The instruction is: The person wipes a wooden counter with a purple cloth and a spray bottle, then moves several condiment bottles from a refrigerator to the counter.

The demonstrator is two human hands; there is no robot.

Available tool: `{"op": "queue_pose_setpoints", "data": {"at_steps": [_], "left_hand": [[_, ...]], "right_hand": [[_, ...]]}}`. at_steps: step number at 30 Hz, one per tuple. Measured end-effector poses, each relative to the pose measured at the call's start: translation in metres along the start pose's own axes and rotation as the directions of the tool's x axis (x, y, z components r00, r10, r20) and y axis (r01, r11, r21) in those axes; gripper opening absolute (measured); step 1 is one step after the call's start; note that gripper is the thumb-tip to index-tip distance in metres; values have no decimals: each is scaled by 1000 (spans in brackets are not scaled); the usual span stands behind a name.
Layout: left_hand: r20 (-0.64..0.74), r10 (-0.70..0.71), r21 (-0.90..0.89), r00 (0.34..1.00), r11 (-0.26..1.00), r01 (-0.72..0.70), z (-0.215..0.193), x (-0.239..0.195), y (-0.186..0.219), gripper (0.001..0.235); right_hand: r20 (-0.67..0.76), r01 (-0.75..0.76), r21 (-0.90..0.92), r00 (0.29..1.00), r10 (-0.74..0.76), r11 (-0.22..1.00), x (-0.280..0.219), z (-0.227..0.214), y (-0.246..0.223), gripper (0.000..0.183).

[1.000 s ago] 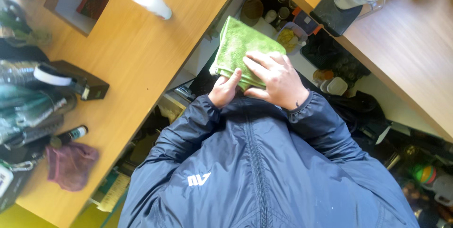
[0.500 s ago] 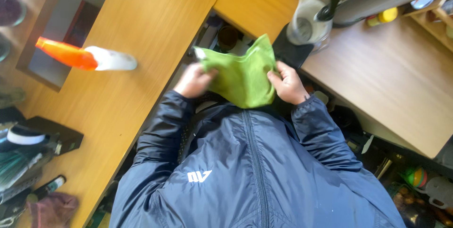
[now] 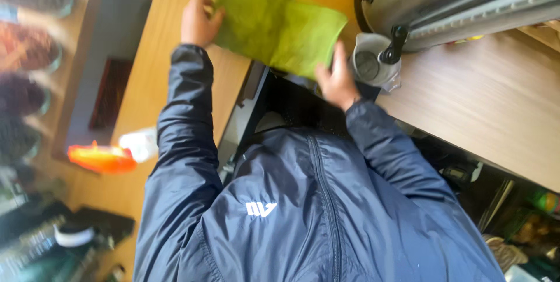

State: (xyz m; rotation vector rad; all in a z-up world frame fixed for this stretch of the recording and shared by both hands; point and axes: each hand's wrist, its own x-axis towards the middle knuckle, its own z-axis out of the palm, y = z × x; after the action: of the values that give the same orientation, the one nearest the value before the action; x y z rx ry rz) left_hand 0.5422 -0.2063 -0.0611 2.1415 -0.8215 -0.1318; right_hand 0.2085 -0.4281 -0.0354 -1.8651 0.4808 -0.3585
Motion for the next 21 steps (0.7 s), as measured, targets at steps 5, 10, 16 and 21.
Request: {"op": "queue_pose_setpoints", "data": {"at_steps": [5,10,16,21], "left_hand": [[-35,217,202,975,957,-206,18,0,-32,48],[75,51,72,996,996,-57,26,35,-28,45],[120,126,98,985,986,-138,30,68,-28,41],[120,45,77,992,995,-55,33,74,-33,17]], "right_hand": [[34,177,-337,984,-176,925,-12,24,6,95],[-47,96,-506,989,-138,857,18,23,-6,88],[224,263,-856,965,-138,445,63,13,-35,70],[206,137,-945,956,210,298,113,8,-8,41]]}}
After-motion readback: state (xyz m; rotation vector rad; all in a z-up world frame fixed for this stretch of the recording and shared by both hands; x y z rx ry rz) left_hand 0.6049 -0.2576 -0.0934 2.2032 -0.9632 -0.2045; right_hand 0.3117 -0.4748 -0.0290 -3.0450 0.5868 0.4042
